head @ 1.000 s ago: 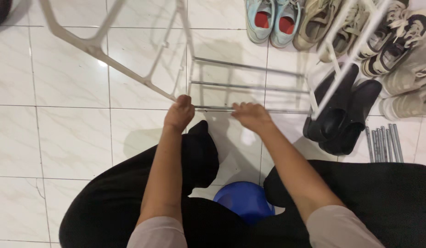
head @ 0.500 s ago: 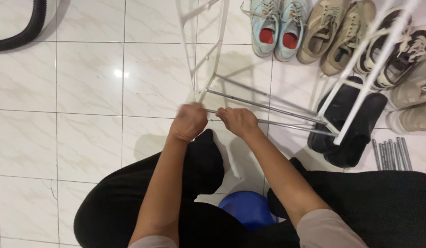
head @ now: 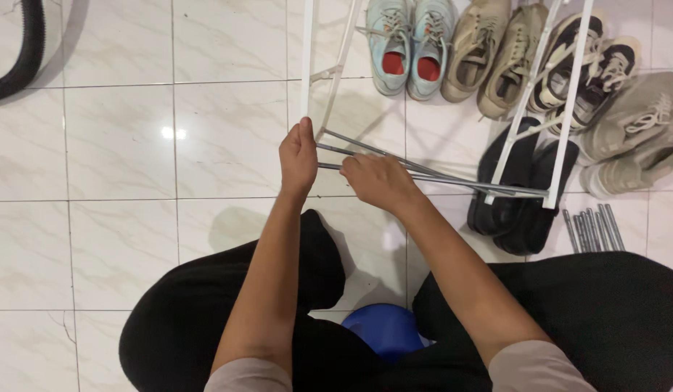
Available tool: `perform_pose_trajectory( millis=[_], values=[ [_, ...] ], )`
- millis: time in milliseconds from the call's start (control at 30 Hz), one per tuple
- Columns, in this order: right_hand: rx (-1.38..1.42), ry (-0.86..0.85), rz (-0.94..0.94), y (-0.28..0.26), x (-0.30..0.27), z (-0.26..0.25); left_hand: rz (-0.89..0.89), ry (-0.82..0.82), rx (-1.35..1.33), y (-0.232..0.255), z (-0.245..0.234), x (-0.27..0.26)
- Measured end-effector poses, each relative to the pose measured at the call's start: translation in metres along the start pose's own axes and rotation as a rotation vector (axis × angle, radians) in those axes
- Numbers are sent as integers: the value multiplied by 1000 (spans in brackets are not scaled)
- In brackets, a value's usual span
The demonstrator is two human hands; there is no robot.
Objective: The person assembles a white plastic shoe rack by inserting metal rods into the frame slots. They sit on the floor, repeatedly pick up rods, insert them into the rack, and adjust the frame to secure the components.
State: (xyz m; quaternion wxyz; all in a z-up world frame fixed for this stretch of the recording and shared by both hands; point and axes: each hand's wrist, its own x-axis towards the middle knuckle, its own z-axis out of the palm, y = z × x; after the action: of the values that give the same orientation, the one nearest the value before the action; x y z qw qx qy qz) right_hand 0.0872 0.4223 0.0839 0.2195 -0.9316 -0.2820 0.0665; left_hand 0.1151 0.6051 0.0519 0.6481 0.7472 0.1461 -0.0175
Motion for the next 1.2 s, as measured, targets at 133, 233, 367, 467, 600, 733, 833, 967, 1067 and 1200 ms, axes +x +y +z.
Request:
perform_pose_trajectory(
  millis=[133,233,367,467,600,733,833,967,1067,1200],
  values=[
    [180,-19,9,-16,15,-8,199,-43,-23,-7,4,-1],
    [266,-276,167,-33,35,-20,136,-117,-127,-9,1,-1],
    [323,-459,253,-40,52,-27,-14,-181,-204,-13,-12,-4],
    [290,-579,312,-43,55,-17,78,-180,-158,-14,-17,-5],
    [398,-640,279,-29,57,10,-63,-174,-206,-17,-22,-16],
    [486,-578,235,-25,57,19,150,-183,-128,-21,-25,-12],
    [316,-477,273,-39,50,13,108,-129,-88,-24,-22,-7],
    [1,-295,135,-50,41,24,-3,-98,-72,-23,-21,-2],
    [-101,-150,26,-45,35,41,-109,-80,-84,-23,-24,2],
    [-168,-79,-25,-41,32,53,-167,-53,-101,-24,-23,4]
  ],
)
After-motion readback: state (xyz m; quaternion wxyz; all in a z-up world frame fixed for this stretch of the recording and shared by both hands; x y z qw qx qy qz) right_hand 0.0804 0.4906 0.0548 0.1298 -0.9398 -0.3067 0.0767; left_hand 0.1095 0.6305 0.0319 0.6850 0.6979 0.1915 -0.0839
